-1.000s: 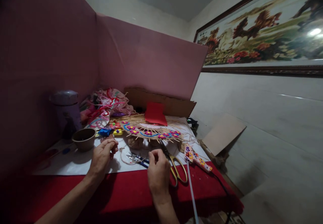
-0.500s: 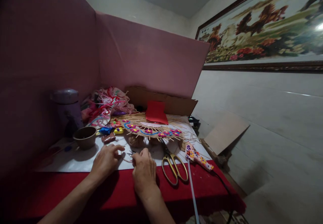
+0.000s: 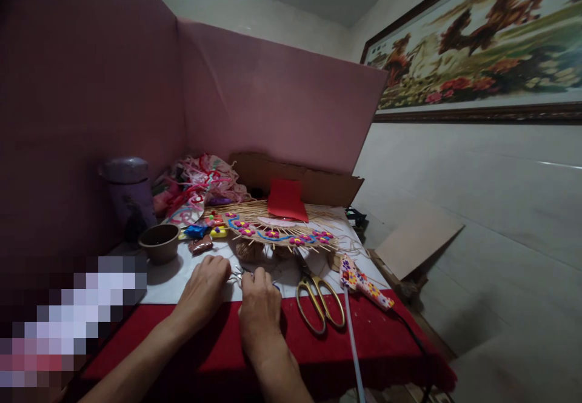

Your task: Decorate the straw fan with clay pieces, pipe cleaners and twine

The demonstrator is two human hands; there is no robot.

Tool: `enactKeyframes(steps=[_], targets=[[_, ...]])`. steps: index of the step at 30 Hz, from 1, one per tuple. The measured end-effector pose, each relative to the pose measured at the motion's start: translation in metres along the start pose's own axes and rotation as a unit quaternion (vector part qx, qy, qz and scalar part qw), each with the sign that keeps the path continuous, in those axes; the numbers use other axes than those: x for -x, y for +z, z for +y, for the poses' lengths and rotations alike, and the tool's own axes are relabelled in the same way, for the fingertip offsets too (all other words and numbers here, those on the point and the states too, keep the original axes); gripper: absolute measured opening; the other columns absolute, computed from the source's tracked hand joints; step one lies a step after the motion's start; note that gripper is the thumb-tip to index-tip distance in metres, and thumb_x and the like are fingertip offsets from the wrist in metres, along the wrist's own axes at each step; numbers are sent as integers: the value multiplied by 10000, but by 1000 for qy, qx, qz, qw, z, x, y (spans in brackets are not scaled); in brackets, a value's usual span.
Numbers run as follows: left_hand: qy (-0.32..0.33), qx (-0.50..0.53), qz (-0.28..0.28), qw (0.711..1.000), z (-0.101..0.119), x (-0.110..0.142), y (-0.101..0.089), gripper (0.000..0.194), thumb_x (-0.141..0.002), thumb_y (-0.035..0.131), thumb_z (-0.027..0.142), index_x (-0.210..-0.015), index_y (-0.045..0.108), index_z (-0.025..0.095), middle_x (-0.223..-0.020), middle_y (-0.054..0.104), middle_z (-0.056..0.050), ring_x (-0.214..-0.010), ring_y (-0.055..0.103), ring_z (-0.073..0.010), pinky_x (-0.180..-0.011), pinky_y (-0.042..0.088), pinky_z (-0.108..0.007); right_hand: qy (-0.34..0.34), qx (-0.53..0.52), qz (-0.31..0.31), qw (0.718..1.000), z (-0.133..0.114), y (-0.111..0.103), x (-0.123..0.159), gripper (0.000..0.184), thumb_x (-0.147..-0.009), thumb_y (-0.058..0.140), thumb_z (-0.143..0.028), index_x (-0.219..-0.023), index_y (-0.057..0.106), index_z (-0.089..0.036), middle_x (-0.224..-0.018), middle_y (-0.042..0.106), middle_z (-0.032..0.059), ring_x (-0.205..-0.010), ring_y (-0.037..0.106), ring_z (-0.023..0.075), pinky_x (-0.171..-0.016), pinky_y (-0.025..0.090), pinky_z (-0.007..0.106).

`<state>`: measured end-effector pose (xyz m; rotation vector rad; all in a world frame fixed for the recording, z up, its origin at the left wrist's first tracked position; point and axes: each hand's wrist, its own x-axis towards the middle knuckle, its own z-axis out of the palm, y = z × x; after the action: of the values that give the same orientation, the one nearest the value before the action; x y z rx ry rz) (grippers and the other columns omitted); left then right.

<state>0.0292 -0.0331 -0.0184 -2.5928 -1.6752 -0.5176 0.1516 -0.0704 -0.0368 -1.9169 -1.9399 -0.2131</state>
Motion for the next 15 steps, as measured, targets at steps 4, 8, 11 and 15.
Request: enactKeyframes(steps=[4, 8, 11, 15], targets=[[16, -31, 4, 999, 5, 4, 3, 251, -828, 349, 55, -858, 568, 172, -857, 610, -80, -837, 495, -248, -714, 315, -361, -6, 9, -10, 1000, 0, -1, 1, 246, -787, 507, -20, -889, 592, -227, -906, 581, 33, -845, 538, 178, -626, 336, 258], [13, -29, 4, 999, 4, 6, 5, 206, -842, 386, 109, -858, 582, 172, -885, 614, -83, -839, 504, -252, -713, 322, -366, 2, 15, -16, 1000, 0, -2, 1, 233, -796, 502, -24, -881, 592, -222, -907, 587, 34, -837, 544, 185, -627, 341, 264], [6, -19, -1, 1000, 3, 6, 6, 197, -837, 400, 108, -832, 586, 173, -884, 609, -80, -837, 505, -243, -709, 330, -354, 2, 8, -13, 1000, 1, 0, 2, 207, -819, 494, -46, -877, 594, -217, -899, 589, 36, -828, 546, 183, -627, 341, 266], [-2, -19, 10, 1000, 2, 7, 8, 221, -837, 380, 76, -808, 576, 174, -888, 585, -75, -829, 494, -226, -698, 340, -332, -1, 5, -4, 1000, 2, 2, 3, 186, -840, 488, -67, -874, 593, -216, -890, 590, 36, -836, 544, 184, -633, 336, 270]])
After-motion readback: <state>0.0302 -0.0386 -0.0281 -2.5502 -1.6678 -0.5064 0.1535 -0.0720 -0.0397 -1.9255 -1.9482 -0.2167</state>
